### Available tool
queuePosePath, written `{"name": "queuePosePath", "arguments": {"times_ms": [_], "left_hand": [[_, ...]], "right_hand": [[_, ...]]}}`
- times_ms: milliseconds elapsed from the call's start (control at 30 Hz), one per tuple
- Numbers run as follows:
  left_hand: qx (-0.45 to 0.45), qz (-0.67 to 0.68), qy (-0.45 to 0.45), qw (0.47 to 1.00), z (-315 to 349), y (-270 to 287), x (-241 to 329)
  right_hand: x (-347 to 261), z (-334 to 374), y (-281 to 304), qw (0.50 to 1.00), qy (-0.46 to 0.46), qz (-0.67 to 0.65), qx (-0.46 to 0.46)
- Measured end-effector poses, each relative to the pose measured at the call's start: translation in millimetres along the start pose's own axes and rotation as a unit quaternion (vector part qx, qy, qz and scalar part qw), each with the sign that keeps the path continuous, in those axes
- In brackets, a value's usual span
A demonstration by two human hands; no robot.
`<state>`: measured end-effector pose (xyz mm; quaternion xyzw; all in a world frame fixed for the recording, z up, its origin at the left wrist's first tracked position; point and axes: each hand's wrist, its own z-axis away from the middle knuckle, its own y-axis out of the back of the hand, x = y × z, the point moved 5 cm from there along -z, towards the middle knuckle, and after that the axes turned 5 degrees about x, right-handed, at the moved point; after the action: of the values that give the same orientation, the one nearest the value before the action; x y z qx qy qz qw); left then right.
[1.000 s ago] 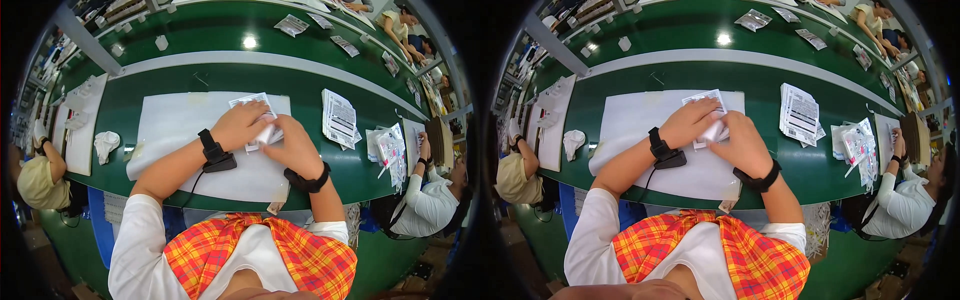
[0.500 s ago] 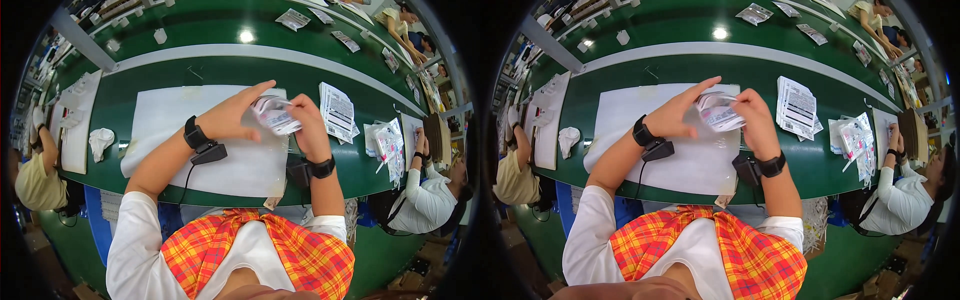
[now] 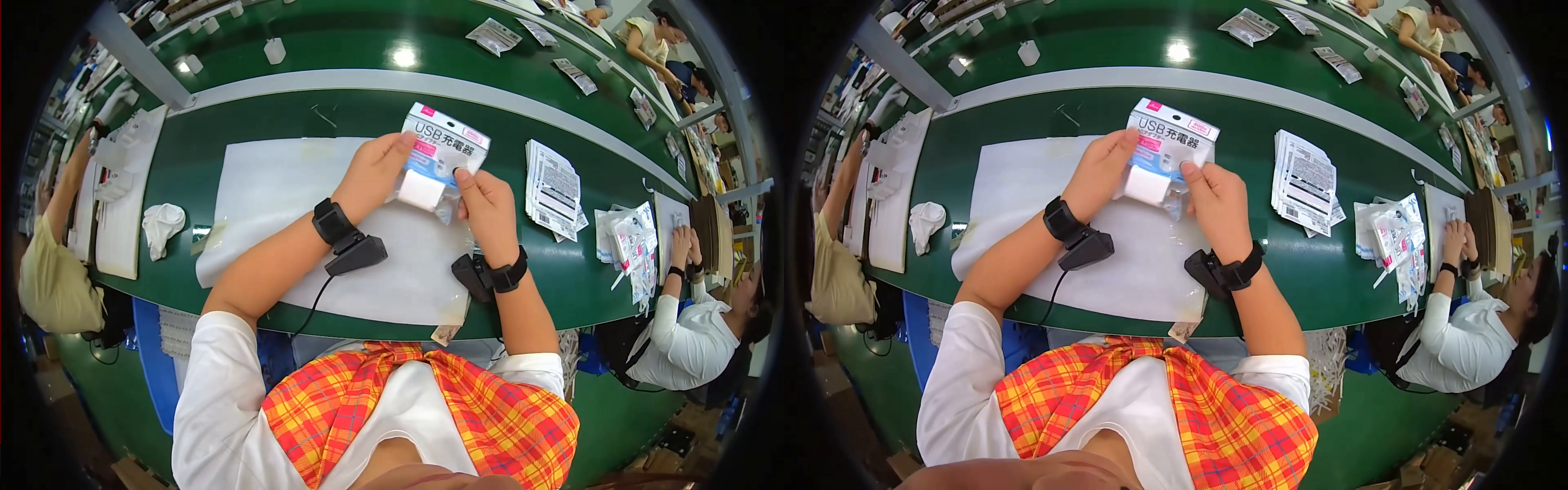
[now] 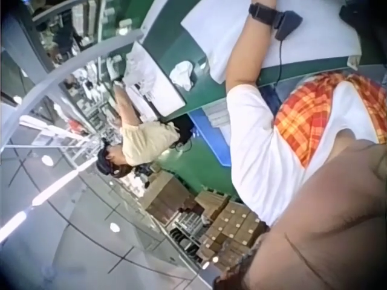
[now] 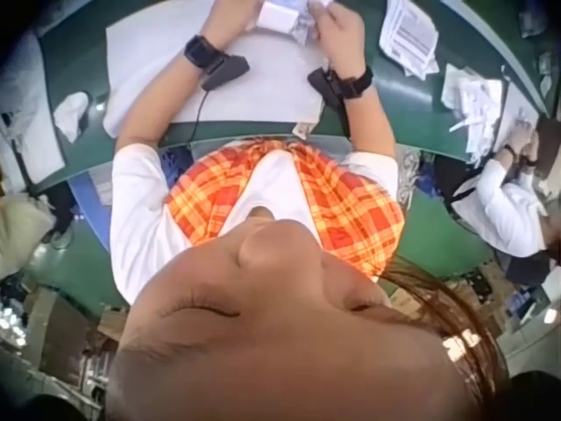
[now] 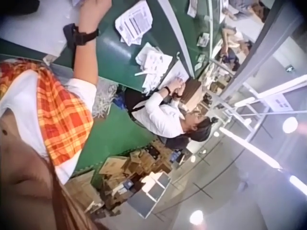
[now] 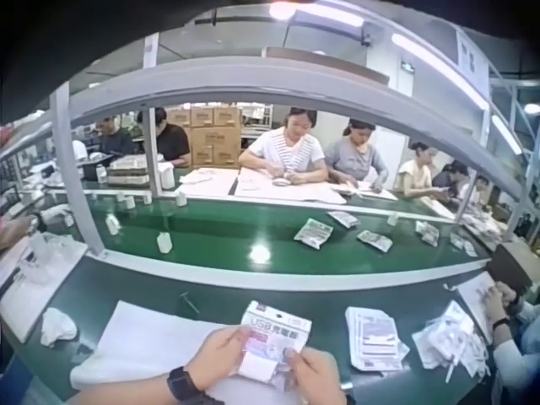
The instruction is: Packaging small electronic items or components into labeled plastic bags.
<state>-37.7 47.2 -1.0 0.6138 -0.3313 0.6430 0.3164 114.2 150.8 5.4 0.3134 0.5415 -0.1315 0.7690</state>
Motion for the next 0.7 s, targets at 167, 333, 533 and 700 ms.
{"name": "queuePosePath", "arguments": {"times_ms": [167,333,533,700], "left_hand": [[0.000,-0.108,-0.153,0.982,-15,0,3],[-0.215,-0.356,-0.164,0.894,-12,2,-19],[-0.194,-0.433,-0.227,0.850,14,-18,-2],[-0.202,-0.469,-0.229,0.828,18,-20,-3]], "right_hand": [[24,-31,25,0.982,0.095,-0.152,0.051],[3,-10,27,0.933,0.318,0.165,-0.017],[-32,39,-16,0.878,0.341,0.335,0.028],[-21,40,-22,0.897,0.310,0.313,0.050]]}}
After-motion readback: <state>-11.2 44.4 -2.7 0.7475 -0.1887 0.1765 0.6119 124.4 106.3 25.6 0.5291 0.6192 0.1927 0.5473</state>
